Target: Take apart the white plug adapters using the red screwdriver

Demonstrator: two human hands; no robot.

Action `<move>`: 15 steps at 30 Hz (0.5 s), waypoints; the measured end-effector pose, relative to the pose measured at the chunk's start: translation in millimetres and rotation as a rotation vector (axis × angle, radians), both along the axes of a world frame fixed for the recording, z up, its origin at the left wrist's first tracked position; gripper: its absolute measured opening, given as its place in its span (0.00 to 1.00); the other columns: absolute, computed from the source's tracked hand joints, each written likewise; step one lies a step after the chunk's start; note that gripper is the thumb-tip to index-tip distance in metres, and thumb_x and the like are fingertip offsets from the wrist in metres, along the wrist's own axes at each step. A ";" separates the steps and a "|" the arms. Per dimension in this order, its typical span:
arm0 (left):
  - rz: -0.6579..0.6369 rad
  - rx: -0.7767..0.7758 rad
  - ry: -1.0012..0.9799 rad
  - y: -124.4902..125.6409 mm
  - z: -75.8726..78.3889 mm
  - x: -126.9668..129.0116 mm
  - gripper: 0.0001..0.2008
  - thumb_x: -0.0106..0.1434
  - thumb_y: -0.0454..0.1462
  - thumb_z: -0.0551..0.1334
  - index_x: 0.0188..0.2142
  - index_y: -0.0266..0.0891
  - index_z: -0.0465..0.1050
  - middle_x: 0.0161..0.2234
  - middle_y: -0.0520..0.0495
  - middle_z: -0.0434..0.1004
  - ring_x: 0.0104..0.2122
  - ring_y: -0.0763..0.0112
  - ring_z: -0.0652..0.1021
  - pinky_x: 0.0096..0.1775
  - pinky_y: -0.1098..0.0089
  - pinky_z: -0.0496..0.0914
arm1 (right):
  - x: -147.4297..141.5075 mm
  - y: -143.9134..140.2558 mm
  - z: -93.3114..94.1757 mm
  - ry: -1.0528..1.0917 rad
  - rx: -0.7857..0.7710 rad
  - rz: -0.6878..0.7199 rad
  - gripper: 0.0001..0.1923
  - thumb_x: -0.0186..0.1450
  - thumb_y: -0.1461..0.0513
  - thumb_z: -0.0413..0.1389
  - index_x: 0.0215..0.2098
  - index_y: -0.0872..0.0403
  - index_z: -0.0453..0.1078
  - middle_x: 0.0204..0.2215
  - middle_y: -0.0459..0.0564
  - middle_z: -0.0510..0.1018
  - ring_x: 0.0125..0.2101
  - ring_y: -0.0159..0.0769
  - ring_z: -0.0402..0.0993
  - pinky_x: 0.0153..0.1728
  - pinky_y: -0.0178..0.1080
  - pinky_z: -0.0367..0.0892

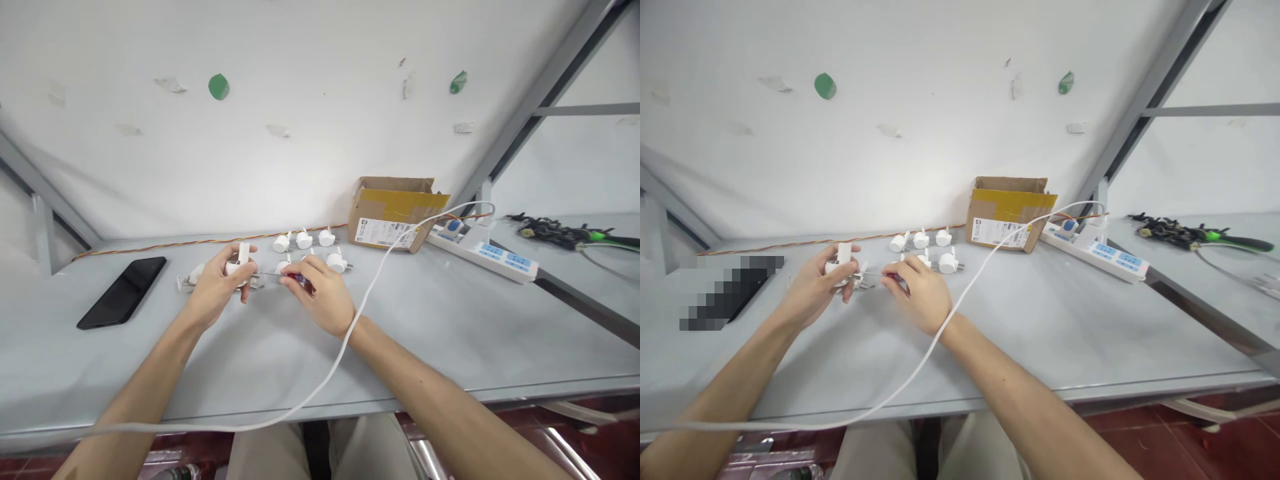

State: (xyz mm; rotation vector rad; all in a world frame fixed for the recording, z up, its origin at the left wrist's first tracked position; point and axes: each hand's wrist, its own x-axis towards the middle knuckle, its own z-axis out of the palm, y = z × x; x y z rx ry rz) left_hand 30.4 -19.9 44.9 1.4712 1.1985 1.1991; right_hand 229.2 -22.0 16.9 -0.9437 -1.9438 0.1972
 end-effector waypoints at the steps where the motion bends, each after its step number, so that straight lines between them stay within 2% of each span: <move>1: -0.013 -0.003 -0.008 -0.3 0.3 0.1 0.19 0.57 0.45 0.63 0.47 0.45 0.67 0.28 0.55 0.66 0.18 0.78 0.68 0.21 0.71 0.66 | -0.1 -0.3 0.3 -0.002 -0.003 0.002 0.08 0.67 0.59 0.54 0.40 0.51 0.73 0.31 0.47 0.73 0.29 0.30 0.69 0.30 0.34 0.64; 8: 0.004 0.052 0.153 -3.4 2.5 1.5 0.17 0.58 0.46 0.63 0.45 0.44 0.65 0.27 0.56 0.67 0.19 0.77 0.71 0.25 0.70 0.69 | 1.6 3.4 -3.5 -0.013 0.039 -0.013 0.05 0.66 0.61 0.55 0.38 0.52 0.72 0.31 0.47 0.72 0.28 0.29 0.68 0.29 0.33 0.64; 15: -0.059 0.032 0.089 -2.4 -1.1 1.7 0.17 0.57 0.46 0.63 0.43 0.44 0.64 0.25 0.56 0.64 0.20 0.76 0.70 0.22 0.71 0.69 | -0.3 0.4 -4.5 -0.148 0.130 -0.132 0.07 0.67 0.63 0.51 0.36 0.51 0.72 0.34 0.48 0.70 0.29 0.30 0.67 0.27 0.33 0.61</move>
